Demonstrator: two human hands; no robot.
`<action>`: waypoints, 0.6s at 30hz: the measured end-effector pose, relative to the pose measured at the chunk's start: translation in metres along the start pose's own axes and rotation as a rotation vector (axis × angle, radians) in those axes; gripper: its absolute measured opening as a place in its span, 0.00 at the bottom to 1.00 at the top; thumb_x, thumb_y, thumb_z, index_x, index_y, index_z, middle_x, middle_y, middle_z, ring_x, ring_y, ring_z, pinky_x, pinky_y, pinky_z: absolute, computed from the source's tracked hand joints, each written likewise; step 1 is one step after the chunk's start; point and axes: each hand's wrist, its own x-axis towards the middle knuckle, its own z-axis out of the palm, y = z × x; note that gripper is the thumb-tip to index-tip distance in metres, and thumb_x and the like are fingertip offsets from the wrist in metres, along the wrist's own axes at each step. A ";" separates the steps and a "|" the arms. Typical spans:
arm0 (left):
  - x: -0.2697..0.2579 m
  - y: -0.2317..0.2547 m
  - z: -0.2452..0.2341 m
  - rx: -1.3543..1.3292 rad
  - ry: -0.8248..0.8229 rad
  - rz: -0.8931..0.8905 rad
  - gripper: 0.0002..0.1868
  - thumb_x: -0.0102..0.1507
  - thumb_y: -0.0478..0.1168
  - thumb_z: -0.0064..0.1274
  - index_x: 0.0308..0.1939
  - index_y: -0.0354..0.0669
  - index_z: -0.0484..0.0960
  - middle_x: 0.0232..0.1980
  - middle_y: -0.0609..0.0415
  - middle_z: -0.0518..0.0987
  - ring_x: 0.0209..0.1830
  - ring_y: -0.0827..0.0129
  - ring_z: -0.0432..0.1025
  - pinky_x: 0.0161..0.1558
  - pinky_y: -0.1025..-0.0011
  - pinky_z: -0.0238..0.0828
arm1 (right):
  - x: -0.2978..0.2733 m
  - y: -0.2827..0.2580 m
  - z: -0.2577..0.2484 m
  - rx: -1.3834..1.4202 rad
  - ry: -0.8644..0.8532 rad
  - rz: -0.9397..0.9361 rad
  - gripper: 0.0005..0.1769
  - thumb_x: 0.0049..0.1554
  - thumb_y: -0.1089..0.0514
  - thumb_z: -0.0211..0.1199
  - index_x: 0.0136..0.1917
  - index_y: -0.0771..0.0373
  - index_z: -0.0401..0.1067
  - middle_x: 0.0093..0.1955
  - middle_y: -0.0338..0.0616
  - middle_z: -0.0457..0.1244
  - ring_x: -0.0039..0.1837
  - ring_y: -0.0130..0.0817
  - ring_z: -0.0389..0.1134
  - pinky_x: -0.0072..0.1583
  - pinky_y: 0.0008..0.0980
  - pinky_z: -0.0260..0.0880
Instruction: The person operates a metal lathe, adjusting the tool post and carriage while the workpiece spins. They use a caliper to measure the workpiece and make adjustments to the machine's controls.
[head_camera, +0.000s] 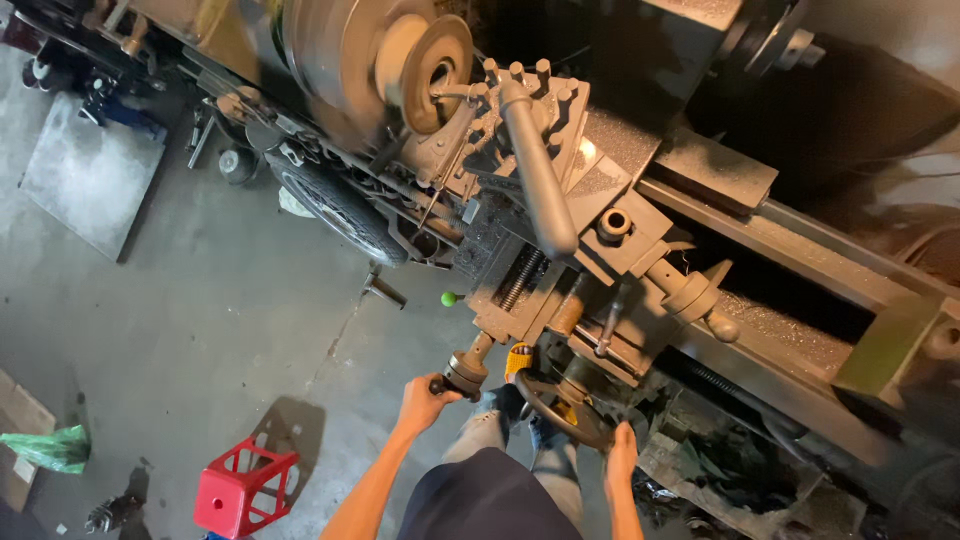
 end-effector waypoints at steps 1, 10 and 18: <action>0.000 0.000 0.000 -0.003 -0.001 -0.021 0.15 0.51 0.44 0.68 0.24 0.45 0.75 0.18 0.59 0.65 0.24 0.74 0.52 0.26 0.70 0.49 | -0.007 -0.003 -0.008 -0.044 -0.210 -0.016 0.31 0.63 0.42 0.47 0.70 0.65 0.61 0.58 0.56 0.61 0.54 0.46 0.63 0.56 0.44 0.65; -0.012 0.010 0.004 0.148 0.044 0.110 0.31 0.52 0.51 0.65 0.49 0.44 0.65 0.46 0.48 0.65 0.45 0.59 0.60 0.47 0.58 0.58 | -0.009 -0.047 -0.032 -0.736 -0.818 -0.312 0.23 0.49 0.40 0.65 0.50 0.57 0.71 0.54 0.39 0.61 0.52 0.36 0.64 0.54 0.33 0.58; -0.088 0.118 0.092 0.033 -0.154 -0.054 0.25 0.59 0.62 0.49 0.49 0.51 0.81 0.41 0.62 0.83 0.40 0.76 0.76 0.44 0.76 0.72 | -0.041 -0.051 -0.025 -0.768 -0.643 -0.527 0.22 0.44 0.38 0.70 0.41 0.57 0.74 0.41 0.37 0.64 0.44 0.31 0.65 0.49 0.35 0.62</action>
